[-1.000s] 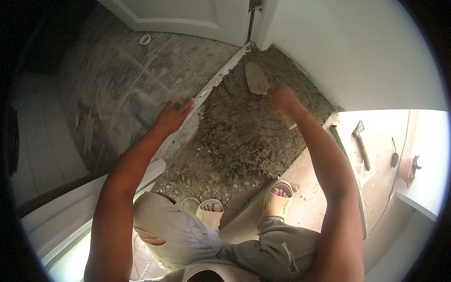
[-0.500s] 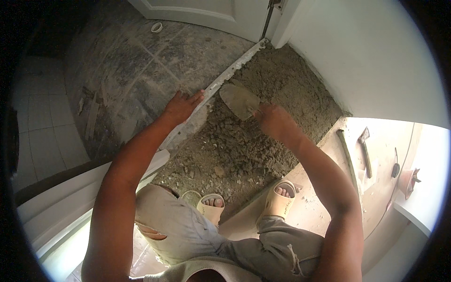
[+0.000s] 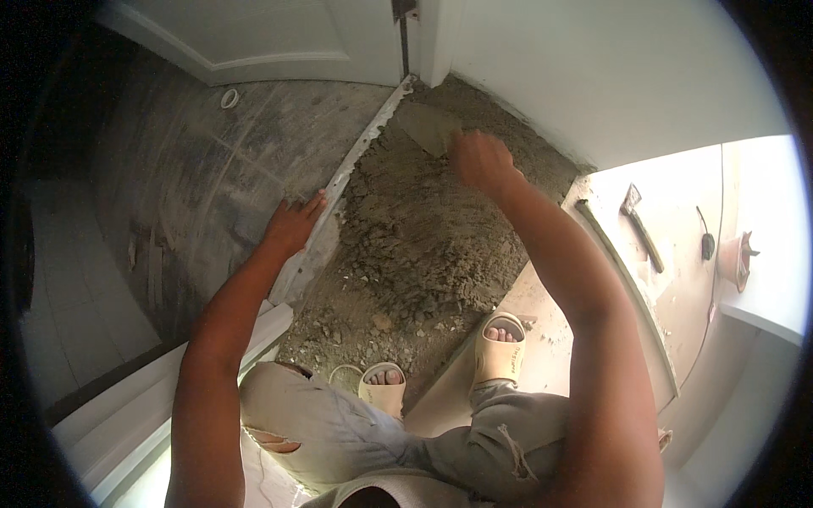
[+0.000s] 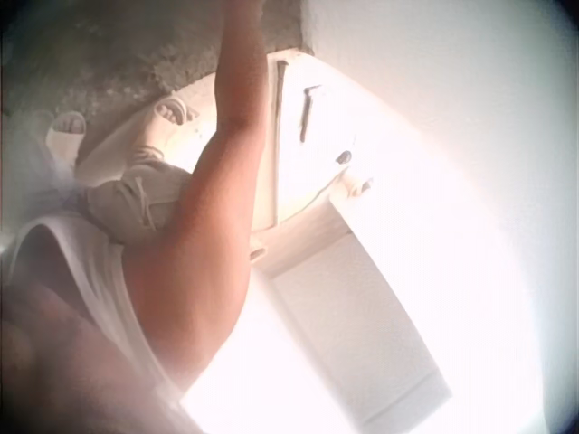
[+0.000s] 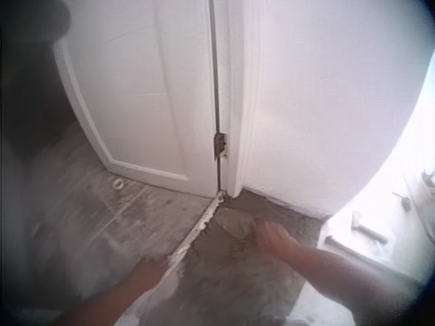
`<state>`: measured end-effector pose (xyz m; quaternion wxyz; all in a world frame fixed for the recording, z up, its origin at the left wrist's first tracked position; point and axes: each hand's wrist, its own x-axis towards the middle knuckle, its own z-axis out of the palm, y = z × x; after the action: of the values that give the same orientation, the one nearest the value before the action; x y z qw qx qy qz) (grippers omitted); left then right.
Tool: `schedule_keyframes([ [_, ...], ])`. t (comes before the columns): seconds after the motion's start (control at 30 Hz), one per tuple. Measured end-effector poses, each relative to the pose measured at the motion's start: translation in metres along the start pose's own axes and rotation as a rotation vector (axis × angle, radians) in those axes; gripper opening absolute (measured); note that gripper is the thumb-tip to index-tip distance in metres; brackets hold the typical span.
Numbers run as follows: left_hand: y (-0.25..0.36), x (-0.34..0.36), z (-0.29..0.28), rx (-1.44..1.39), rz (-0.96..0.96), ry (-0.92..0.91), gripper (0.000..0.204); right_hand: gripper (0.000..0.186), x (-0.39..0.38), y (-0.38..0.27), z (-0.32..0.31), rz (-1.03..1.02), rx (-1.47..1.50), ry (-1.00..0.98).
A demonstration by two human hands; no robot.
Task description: The person scoops wet cement from a bucket and spreads it onto the floor near a doorway using a trowel. They then use a straight edge to level the cement and continue smoothing the surface.
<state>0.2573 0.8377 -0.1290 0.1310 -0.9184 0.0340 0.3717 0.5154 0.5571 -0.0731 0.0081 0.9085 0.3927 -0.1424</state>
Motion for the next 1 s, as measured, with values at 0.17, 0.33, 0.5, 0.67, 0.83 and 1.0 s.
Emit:
schedule_keyframes([
  [0.17, 0.002, 0.002, 0.000, 0.044, -0.004, 0.020, 0.078, 0.025, 0.035, 0.040, 0.029, 0.000, -0.072, 0.091],
  [0.33, 0.000, 0.002, 0.017, 0.104, -0.003, 0.142, 0.072, 0.035, 0.026, 0.052, 0.034, -0.105, 0.234, -0.199],
  [0.5, -0.001, 0.003, 0.015, 0.079, -0.018, 0.097, 0.114, 0.044, -0.055, -0.012, -0.012, 0.210, 0.929, -0.497],
  [0.67, 0.001, 0.004, 0.009, 0.016, -0.023, 0.124, 0.100, 0.046, -0.072, -0.047, -0.009, 0.276, 1.053, -0.689],
  [0.83, 0.000, 0.001, 0.005, -0.002, -0.011, 0.055, 0.115, 0.040, -0.084, -0.055, -0.008, 0.327, 1.027, -0.702],
  [1.0, -0.001, 0.005, 0.012, -0.043, -0.012, 0.046, 0.118, 0.038, -0.129, -0.073, 0.005, 0.581, 1.166, -0.676],
])
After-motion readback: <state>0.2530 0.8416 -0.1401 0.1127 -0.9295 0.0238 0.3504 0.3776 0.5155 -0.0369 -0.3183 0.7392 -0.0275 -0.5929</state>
